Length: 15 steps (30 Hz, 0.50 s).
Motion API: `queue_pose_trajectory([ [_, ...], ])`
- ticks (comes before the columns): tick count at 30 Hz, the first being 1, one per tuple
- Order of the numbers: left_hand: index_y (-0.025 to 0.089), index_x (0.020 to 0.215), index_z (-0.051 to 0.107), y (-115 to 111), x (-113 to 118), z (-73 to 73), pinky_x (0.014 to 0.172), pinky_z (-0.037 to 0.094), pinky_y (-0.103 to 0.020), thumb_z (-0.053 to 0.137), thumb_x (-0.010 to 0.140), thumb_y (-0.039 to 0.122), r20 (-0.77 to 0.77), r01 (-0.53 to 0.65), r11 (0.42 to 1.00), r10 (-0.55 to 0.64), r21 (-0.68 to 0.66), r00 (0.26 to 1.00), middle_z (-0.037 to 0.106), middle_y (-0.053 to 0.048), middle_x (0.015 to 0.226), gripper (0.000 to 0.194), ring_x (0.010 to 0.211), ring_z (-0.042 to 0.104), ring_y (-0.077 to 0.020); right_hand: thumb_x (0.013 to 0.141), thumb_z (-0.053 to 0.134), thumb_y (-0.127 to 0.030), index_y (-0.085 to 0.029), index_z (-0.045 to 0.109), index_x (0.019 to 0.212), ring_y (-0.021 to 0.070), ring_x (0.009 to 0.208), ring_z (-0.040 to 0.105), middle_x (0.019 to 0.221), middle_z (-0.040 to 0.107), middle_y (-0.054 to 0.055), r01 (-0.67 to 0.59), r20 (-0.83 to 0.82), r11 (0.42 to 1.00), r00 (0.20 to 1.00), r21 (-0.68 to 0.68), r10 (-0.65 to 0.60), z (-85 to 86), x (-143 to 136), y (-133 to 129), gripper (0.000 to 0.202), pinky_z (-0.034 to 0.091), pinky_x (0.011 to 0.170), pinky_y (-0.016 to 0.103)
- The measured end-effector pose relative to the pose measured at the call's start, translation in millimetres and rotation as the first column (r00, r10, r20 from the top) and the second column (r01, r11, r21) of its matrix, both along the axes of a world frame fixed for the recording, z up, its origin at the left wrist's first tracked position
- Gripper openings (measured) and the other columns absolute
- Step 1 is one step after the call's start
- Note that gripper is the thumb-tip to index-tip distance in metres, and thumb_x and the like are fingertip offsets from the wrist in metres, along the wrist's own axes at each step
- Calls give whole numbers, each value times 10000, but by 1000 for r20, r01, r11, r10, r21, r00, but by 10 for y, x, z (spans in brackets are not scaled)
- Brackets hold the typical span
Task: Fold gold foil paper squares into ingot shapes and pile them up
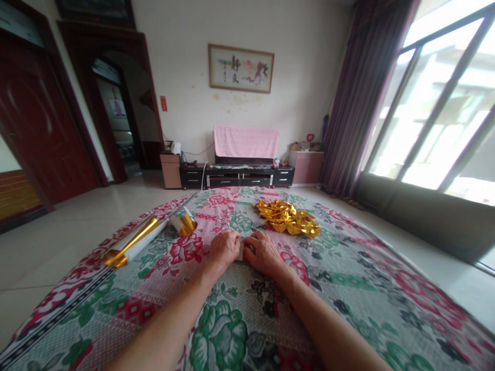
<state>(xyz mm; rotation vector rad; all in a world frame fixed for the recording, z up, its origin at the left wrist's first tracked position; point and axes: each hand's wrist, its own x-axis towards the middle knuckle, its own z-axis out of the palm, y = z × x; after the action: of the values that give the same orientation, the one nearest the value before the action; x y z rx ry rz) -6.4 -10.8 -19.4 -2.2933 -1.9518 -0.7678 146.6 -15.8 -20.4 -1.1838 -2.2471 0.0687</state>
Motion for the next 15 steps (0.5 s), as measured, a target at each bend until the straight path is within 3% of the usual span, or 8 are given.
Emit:
queue_pose_trajectory([
  [8, 193, 878, 651, -5, -6, -2, 748, 430, -264, 473, 776, 172, 9, 21, 1000, -21, 24, 1000, 659, -46, 856, 206, 814, 599, -166, 825, 476, -278, -254, 649, 955, 149, 834, 491, 893, 522, 39, -6, 29, 1000, 1000, -15, 6, 8, 5, 1, 217, 359, 755, 257],
  [15, 196, 796, 691, -5, -57, 8, 704, 429, -245, 484, 764, 171, 16, 138, 990, -138, 35, 990, 650, -41, 789, 211, 737, 589, -146, 804, 498, -251, -224, 636, 912, 153, 844, 490, 890, 527, 42, 14, 15, 999, 1000, -33, -13, -3, 3, 15, 178, 358, 764, 258],
])
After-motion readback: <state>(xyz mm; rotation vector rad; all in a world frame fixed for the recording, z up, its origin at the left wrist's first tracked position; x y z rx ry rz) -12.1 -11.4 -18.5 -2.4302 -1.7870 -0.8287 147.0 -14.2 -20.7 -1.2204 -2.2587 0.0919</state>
